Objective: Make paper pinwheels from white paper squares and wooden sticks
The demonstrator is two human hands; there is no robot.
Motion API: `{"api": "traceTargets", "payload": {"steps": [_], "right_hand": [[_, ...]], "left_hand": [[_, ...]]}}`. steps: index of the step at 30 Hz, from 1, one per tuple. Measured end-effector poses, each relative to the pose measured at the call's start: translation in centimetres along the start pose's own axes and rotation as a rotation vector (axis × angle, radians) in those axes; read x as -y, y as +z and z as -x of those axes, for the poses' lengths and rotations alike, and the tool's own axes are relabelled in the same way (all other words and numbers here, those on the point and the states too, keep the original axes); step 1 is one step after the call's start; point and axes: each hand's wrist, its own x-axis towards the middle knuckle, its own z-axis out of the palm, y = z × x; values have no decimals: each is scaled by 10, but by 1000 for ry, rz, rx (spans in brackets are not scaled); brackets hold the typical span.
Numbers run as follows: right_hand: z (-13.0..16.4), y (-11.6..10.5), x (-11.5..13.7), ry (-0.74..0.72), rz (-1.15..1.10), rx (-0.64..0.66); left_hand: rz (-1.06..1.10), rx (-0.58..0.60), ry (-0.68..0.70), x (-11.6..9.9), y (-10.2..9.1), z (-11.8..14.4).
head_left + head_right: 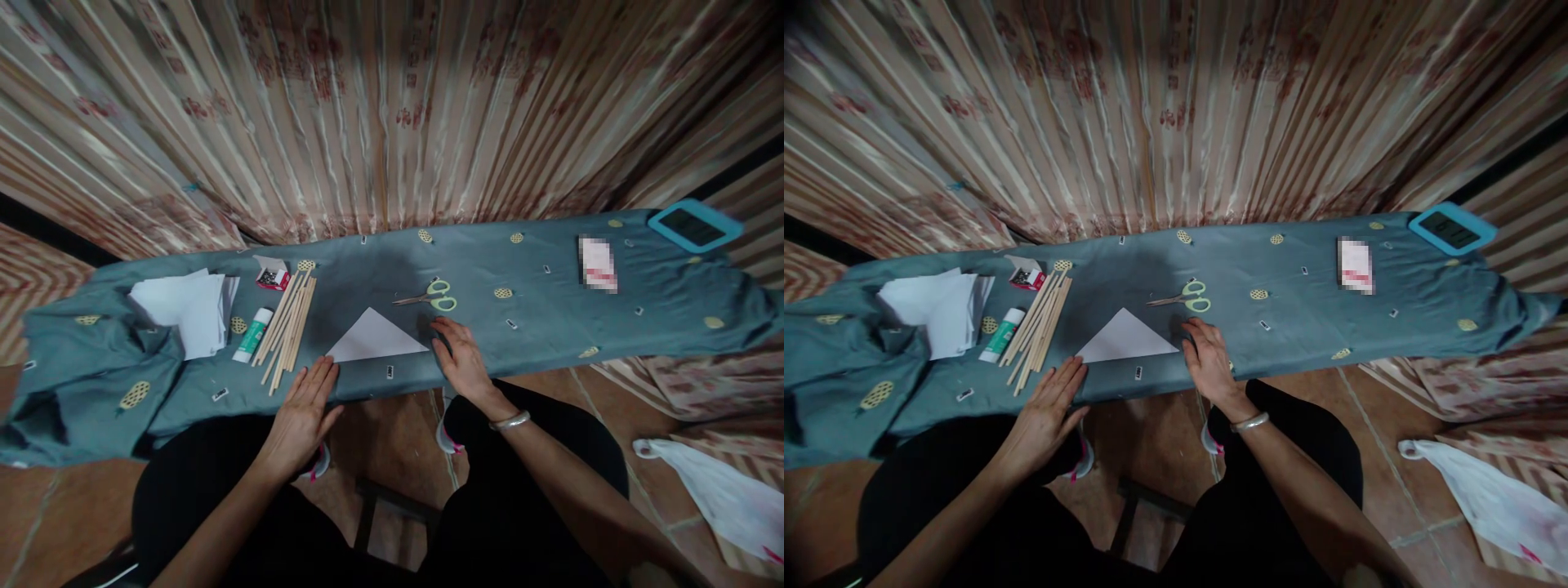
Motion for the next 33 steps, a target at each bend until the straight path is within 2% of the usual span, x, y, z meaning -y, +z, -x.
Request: {"api": "traceTargets", "payload": {"steps": [4, 8, 13, 17, 20, 24, 28, 30, 33], "right_hand": [[-7, 5, 12, -56, -6, 63], [-12, 13, 24, -46, -52, 103], [-12, 5, 34, -46, -110, 55], [-5, -16, 48, -197, 26, -59], [6, -24, 62, -346, 192, -25], [22, -22, 73, -486, 292, 102], [24, -23, 66, -506, 194, 268], [19, -25, 57, -496, 153, 336], [11, -24, 46, -505, 207, 365]], "left_hand": [[41, -5, -41, -5, 1, -1], [104, -58, -106, -8, 2, -2], [165, -211, -167, -12, -8, -15], [138, -377, -77, -31, -26, -42], [58, -461, 38, -48, -37, -61], [59, -299, 169, -55, -44, -67], [133, -189, 202, -46, -50, -59], [157, -156, 201, -43, -53, -54], [202, -169, 194, -43, -56, -49]]}}
